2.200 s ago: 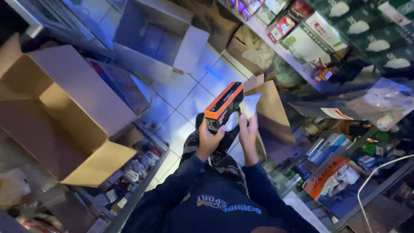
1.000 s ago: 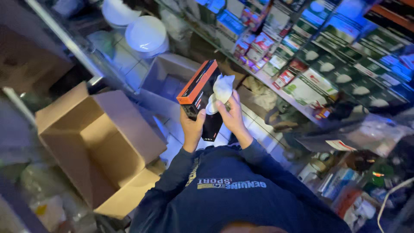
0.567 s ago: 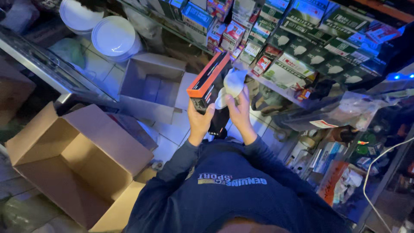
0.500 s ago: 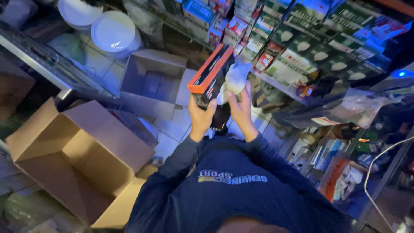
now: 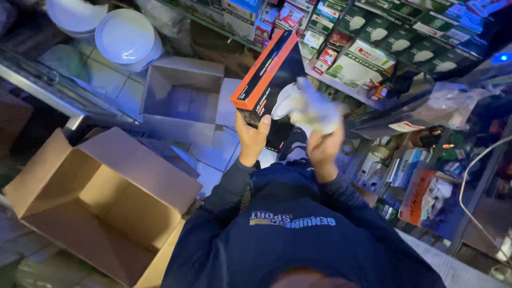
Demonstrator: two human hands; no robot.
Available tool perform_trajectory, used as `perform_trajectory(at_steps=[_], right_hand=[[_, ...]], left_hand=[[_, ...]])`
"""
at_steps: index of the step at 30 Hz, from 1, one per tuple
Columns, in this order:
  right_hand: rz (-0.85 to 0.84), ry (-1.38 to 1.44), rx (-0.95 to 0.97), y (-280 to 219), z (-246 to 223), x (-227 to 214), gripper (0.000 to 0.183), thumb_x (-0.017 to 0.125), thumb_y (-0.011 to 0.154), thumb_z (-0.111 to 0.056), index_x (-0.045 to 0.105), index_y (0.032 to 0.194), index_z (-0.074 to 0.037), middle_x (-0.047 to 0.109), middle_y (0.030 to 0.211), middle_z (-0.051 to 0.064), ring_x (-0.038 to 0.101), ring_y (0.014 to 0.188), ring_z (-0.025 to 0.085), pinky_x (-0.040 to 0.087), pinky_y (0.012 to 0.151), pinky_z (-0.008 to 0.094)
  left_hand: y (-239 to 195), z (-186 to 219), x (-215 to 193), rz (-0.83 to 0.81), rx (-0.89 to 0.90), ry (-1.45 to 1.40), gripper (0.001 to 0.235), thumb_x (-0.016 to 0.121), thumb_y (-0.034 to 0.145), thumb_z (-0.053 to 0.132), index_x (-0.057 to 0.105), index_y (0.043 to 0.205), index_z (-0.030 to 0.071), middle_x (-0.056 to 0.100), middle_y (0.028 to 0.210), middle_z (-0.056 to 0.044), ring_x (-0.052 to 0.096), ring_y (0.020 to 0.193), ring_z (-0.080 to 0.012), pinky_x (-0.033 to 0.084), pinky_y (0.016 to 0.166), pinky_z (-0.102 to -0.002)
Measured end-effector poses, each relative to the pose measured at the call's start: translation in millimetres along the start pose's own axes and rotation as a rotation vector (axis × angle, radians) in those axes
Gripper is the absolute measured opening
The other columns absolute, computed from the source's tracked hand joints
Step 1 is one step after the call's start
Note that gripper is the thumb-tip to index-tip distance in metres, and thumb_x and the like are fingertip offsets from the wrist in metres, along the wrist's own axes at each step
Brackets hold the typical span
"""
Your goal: The person wipes the exterior of a product box with a cloth, handling the box and moving it in and out of a cardboard container.
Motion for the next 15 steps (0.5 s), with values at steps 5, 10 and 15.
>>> perform_trajectory(at_steps=[5, 10, 15], right_hand=[[-0.223, -0.669, -0.428, 26.1, -60.4, 60.8, 0.04, 0.05, 0.112, -0.02, 0.047, 0.146, -0.001, 0.057, 0.144, 0.008, 0.053, 0.135, 0.02, 0.041, 0.121, 0.036], [-0.277, -1.025, -0.404, 30.1, -20.6, 100.6, 0.035, 0.052, 0.115, -0.017, 0.056, 0.144, 0.003, 0.064, 0.14, 0.008, 0.056, 0.13, 0.016, 0.044, 0.116, 0.033], [-0.245, -0.798, -0.26, 24.9, -5.4, 78.8, 0.038, 0.055, 0.112, -0.014, 0.053, 0.146, 0.005, 0.06, 0.143, 0.009, 0.055, 0.131, 0.015, 0.043, 0.116, 0.033]], left_hand=[[-5.9, 37.6, 21.2, -0.155, 0.188, 0.188, 0.074, 0.078, 0.085, 0.016, 0.043, 0.147, -0.004, 0.062, 0.135, -0.018, 0.064, 0.121, -0.0241, 0.052, 0.107, -0.037], [-3.6, 84.9, 51.7, -0.245, 0.407, 0.345, 0.086, 0.082, 0.078, 0.013, 0.04, 0.152, 0.0, 0.049, 0.152, -0.027, 0.055, 0.14, -0.0402, 0.047, 0.118, -0.044], [11.7, 87.3, 64.1, -0.27, 0.502, 0.39, 0.092, 0.077, 0.081, 0.008, 0.03, 0.16, 0.005, 0.043, 0.159, -0.026, 0.049, 0.148, -0.0422, 0.044, 0.12, -0.044]])
Point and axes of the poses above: each hand's wrist, its own y-axis towards the middle knuckle, its own x-axis out of the palm, z = x × y, the point moved 10 cm from there along y, towards the middle knuckle
